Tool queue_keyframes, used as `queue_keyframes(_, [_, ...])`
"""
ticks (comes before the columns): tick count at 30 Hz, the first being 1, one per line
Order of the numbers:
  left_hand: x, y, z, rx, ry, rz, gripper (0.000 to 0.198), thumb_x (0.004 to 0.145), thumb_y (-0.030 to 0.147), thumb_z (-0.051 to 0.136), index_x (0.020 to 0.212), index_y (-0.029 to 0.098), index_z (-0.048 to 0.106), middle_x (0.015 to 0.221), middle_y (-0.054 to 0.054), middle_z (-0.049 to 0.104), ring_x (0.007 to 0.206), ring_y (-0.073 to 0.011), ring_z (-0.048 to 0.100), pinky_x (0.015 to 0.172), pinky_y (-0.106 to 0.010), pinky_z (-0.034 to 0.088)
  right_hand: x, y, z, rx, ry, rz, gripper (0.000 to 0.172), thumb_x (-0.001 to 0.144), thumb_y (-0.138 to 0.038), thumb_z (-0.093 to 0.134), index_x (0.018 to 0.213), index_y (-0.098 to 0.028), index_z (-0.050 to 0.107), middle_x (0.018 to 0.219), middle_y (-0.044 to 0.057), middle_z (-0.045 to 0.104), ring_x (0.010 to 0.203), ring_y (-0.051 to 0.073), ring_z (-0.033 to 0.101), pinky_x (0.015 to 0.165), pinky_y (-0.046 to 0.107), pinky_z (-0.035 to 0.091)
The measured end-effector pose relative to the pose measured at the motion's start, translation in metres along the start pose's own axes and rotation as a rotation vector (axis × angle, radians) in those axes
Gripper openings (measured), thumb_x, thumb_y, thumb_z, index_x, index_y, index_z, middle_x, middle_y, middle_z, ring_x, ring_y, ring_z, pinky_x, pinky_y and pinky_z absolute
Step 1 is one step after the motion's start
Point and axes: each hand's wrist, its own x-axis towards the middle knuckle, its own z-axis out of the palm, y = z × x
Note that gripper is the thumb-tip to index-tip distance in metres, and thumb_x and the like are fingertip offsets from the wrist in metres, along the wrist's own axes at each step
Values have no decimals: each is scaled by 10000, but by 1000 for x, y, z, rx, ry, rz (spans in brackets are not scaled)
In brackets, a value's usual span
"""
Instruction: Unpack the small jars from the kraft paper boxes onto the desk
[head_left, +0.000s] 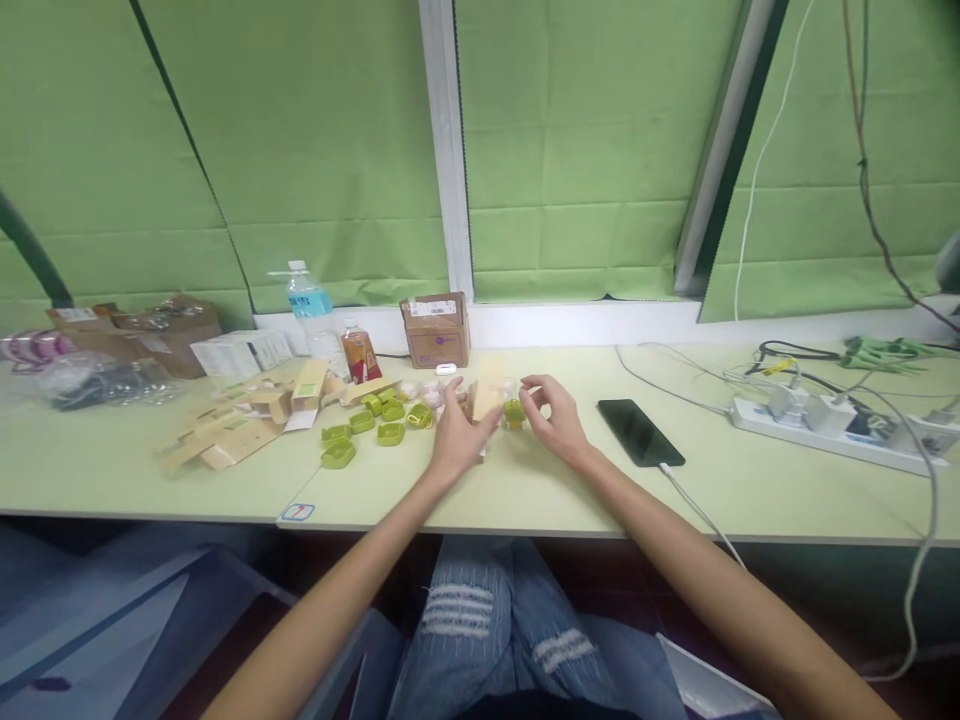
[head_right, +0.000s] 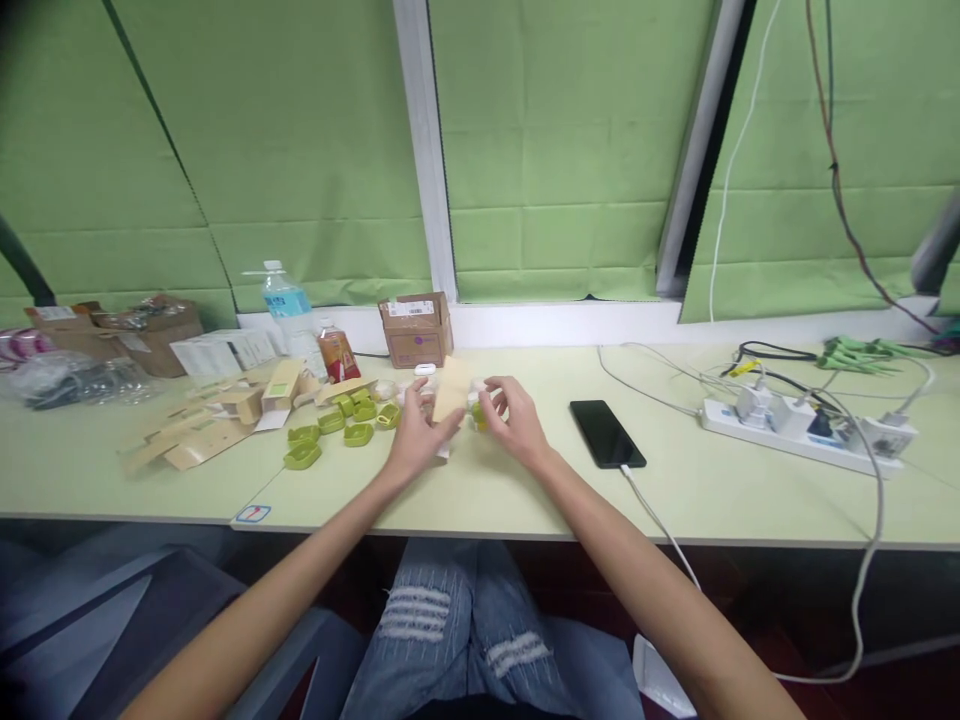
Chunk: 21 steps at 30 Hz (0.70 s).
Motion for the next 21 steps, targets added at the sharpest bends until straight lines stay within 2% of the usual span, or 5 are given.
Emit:
queue_keyframes(4, [-30,16,10,353,34,205,751,875,455,716,1519,270,378,1534,-167,503,1408,-393,488,1085,-510,475,-4,-8,13,295,-145,204,636,873,-595,671,1369,-237,497,914,30,683,674,184,656,632,329,549])
queue_keyframes(9, [-46,19,-3,304,-31,342,890,826,514,763,1562,273,324,1591,-151,434,1470,-360,408,1189,-519,379,-2,-11,17,562,-208,323,701,788,-564,773,1350,-240,505,1098,84,735,994,251,708,828,365,593])
queue_keyframes(14, [-34,9,-9,-154,32,49,738,895,513,690,1517,266,381,1559,-168,461,1412,-322,490,1077,-490,500,0,-8,13,744,-331,414,682,765,-503,801,1340,-265,522,1197,89,734,1067,277,708,901,409,589])
queue_keyframes(16, [-28,5,-8,-332,-28,-61,692,898,520,681,1483,251,428,1506,-165,533,1359,-317,551,1040,-484,534,0,-4,14,792,-368,444,647,765,-487,800,1325,-276,557,1215,82,730,1089,277,703,909,408,590])
queue_keyframes(21, [-23,-1,-4,-438,-171,-65,619,830,503,757,1334,193,572,1400,-150,637,1283,-302,620,1070,-444,517,0,2,15,856,-425,526,537,742,-471,816,1211,-263,658,1136,74,750,987,257,734,842,379,602])
